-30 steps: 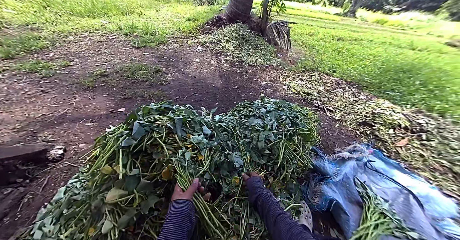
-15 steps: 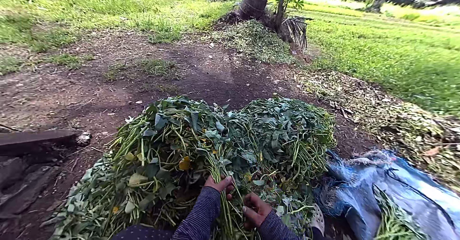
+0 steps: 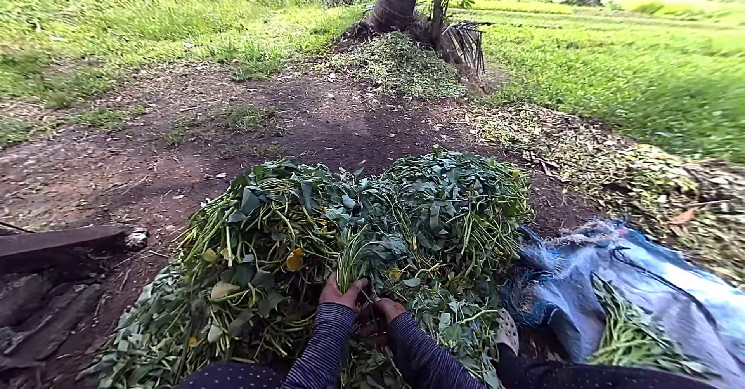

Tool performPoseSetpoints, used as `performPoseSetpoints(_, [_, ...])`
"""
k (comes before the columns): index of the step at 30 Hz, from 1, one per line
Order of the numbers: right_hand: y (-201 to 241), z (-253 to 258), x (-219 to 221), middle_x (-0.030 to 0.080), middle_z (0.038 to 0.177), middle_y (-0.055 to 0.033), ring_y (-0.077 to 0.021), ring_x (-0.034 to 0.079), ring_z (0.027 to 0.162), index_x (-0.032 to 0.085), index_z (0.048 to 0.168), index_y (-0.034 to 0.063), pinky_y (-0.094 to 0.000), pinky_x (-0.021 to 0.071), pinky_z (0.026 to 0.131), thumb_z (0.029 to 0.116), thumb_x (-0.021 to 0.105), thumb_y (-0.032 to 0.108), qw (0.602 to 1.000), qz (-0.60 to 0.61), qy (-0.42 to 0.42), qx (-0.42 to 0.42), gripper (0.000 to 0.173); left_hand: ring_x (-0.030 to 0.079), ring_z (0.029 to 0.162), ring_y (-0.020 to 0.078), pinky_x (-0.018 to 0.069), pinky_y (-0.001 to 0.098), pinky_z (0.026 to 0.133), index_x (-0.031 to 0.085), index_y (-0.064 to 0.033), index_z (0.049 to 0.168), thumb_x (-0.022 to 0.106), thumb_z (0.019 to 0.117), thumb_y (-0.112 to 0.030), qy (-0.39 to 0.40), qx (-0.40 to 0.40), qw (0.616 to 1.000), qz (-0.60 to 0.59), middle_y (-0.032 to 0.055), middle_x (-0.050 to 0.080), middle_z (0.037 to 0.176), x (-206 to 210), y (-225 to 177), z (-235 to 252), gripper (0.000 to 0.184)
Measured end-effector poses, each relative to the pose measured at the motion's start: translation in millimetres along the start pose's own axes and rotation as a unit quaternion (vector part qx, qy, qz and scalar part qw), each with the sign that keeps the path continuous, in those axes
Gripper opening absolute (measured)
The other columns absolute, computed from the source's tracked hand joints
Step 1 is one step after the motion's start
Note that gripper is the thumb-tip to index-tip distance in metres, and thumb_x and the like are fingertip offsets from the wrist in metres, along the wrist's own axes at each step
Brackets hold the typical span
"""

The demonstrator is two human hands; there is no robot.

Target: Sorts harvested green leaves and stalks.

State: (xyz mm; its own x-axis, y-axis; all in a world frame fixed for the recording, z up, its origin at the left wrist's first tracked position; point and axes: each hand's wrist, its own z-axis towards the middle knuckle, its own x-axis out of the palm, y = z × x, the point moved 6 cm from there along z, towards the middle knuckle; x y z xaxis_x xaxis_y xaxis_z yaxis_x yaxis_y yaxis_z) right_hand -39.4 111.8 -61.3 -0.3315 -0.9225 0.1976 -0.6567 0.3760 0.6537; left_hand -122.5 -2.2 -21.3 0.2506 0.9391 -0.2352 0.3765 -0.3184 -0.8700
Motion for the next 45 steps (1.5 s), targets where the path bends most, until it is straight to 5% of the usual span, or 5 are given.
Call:
performPoseSetpoints(26, [-17.2, -65.7, 13.6, 0.039, 0.053, 0.0069, -0.0031, 0.039, 0.038, 0.047, 0.095, 0.0122, -0.0177, 0.0378, 0.039, 0.1137, 0.024, 0.024, 0.984, 0.063, 0.167, -0.009, 0.031, 0.075, 0.071, 0.0253, 0.0624, 0.0373, 0.058, 0.043, 0.0003, 0.126, 0.048, 0.1074, -0.003, -0.061, -0.040, 0.930, -0.360, 0.0161, 0.074, 0.091, -34.6, -12.2, 9.9, 0.019])
performPoseSetpoints(33, [-24.9, -58.1, -9.4, 0.044, 0.068, -0.0023, -0.0108, 0.043, 0.055, 0.057, 0.103, -0.0014, -0.0271, 0.0421, 0.056, 0.1128, 0.037, 0.022, 0.946, -0.299, 0.100, -0.079, 0.033, 0.075, 0.067, 0.0253, 0.0601, 0.0349, 0.051, 0.044, 0.0002, 0.132, 0.057, 0.1042, -0.003, -0.142, -0.012, 0.956, -0.255, 0.0160, 0.076, 0.092, -59.2, -23.4, 4.3, 0.031])
performPoseSetpoints(36, [-38.4, -35.3, -43.3, 0.067, 0.096, -0.0233, -0.0338, 0.066, 0.089, 0.065, 0.110, -0.0073, -0.0533, 0.0519, 0.088, 0.1069, 0.052, 0.039, 0.864, -0.474, 0.088, -0.147, 0.048, 0.075, 0.066, 0.0251, 0.0594, 0.0343, 0.049, 0.043, -0.0012, 0.134, 0.056, 0.1046, -0.004, -0.164, -0.008, 0.958, -0.235, 0.0154, 0.075, 0.093, -66.3, -27.9, 2.6, 0.032])
performPoseSetpoints(41, [6.4, -34.9, -36.8, 0.048, 0.154, -0.0204, -0.0409, 0.049, 0.139, 0.063, 0.140, 0.0124, -0.0618, 0.0400, 0.112, 0.0947, 0.061, 0.056, 0.824, -0.503, -0.019, -0.261, 0.063, 0.075, 0.067, 0.0265, 0.0601, 0.0363, 0.050, 0.045, -0.0022, 0.131, 0.058, 0.1039, -0.004, -0.134, -0.017, 0.966, -0.218, 0.0149, 0.076, 0.094, -49.2, -25.5, 4.1, 0.030])
performPoseSetpoints(45, [11.1, -22.9, 9.7, 0.068, 0.115, -0.0248, -0.0374, 0.066, 0.111, 0.064, 0.123, -0.0054, -0.0561, 0.0482, 0.102, 0.1071, 0.054, 0.032, 0.849, -0.468, 0.062, -0.236, 0.041, 0.075, 0.066, 0.0276, 0.0595, 0.0372, 0.049, 0.045, -0.0013, 0.129, 0.057, 0.1041, -0.003, -0.129, -0.015, 0.960, -0.248, 0.0156, 0.075, 0.092, -42.6, -24.0, 4.1, 0.027])
